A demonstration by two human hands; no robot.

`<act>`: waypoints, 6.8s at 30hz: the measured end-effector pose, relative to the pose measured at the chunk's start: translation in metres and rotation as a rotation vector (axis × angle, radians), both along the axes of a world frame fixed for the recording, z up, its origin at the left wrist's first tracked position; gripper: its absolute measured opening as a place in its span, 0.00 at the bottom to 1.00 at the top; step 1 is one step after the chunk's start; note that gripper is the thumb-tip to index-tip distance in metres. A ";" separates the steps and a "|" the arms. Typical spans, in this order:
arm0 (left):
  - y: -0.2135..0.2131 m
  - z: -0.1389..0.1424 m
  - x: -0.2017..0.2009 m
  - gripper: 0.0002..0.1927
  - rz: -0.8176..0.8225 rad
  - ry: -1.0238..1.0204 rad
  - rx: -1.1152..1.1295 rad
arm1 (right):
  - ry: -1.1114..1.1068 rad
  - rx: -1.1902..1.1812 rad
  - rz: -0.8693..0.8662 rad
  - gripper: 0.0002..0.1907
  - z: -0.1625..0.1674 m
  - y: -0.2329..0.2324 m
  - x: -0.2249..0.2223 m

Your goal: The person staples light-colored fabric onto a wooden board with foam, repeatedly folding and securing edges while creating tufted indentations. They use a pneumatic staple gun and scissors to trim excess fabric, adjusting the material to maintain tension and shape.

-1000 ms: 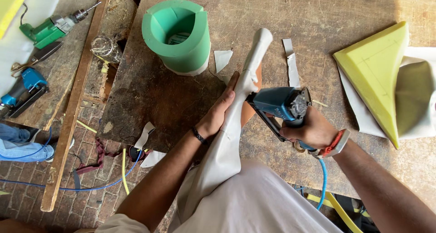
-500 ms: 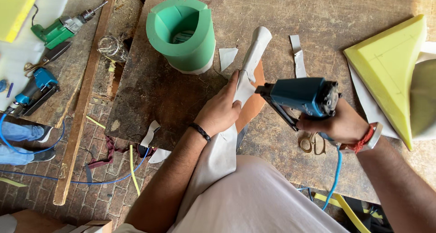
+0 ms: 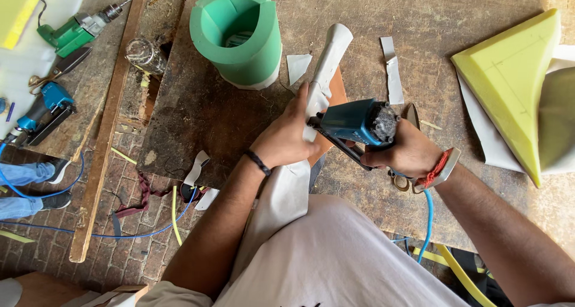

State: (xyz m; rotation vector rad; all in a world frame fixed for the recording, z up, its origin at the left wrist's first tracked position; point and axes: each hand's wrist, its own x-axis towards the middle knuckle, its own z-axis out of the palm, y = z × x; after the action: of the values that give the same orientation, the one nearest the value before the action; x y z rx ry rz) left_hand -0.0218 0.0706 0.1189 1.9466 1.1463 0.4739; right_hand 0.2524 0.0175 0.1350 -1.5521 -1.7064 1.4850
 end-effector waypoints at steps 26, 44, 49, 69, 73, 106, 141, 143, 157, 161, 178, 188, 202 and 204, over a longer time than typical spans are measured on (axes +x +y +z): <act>-0.141 0.009 -0.105 0.38 0.148 -0.450 -0.289 | -0.105 -0.203 -0.022 0.29 -0.007 -0.027 -0.079; -0.135 0.015 -0.106 0.44 0.253 -0.253 -0.374 | -0.306 -0.089 0.362 0.18 0.040 -0.034 -0.093; -0.129 -0.002 -0.105 0.43 0.181 -0.327 -0.251 | -0.316 -0.039 0.379 0.20 0.032 -0.032 -0.093; -0.104 -0.038 -0.088 0.37 0.223 -0.836 -0.487 | 0.070 -0.182 0.403 0.32 0.058 -0.051 -0.099; -0.103 -0.033 -0.087 0.34 0.261 -0.971 -0.613 | -0.287 -0.233 0.457 0.26 0.068 -0.055 -0.105; -0.165 -0.217 0.009 0.23 0.975 -1.071 -0.837 | -1.072 0.541 -0.387 0.23 -0.202 -0.165 0.154; -0.077 -0.161 0.035 0.03 -0.730 0.101 0.191 | -1.217 0.007 -0.071 0.30 -0.110 -0.281 -0.037; -0.074 -0.160 0.036 0.02 -0.752 0.143 0.208 | -1.233 0.121 -0.062 0.30 -0.124 -0.270 -0.044; -0.062 -0.156 0.045 0.03 -0.662 0.066 0.134 | -1.188 0.088 0.018 0.27 -0.139 -0.231 -0.048; -0.066 -0.153 0.053 0.04 -0.668 0.054 0.139 | -1.060 0.188 -0.121 0.27 -0.143 -0.203 -0.065; -0.007 -0.135 0.019 0.03 -0.108 -0.274 0.063 | -0.918 -0.089 0.067 0.25 -0.131 -0.124 -0.050; 0.040 -0.158 -0.112 0.04 0.472 -0.456 -0.185 | -0.928 0.186 0.136 0.23 -0.129 -0.059 -0.037; 0.084 -0.151 -0.152 0.06 1.308 -0.635 -0.065 | -0.770 0.091 0.022 0.22 -0.168 -0.048 -0.039; 0.071 -0.148 -0.175 0.01 1.435 -0.552 -0.168 | -0.775 0.079 -0.090 0.23 -0.163 -0.047 -0.032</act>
State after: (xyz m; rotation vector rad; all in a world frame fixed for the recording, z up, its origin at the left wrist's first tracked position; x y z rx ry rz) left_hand -0.1969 0.1414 -0.0292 0.4687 1.9216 1.4426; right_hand 0.2208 -0.0295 -0.0278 -2.3046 -1.9961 0.7830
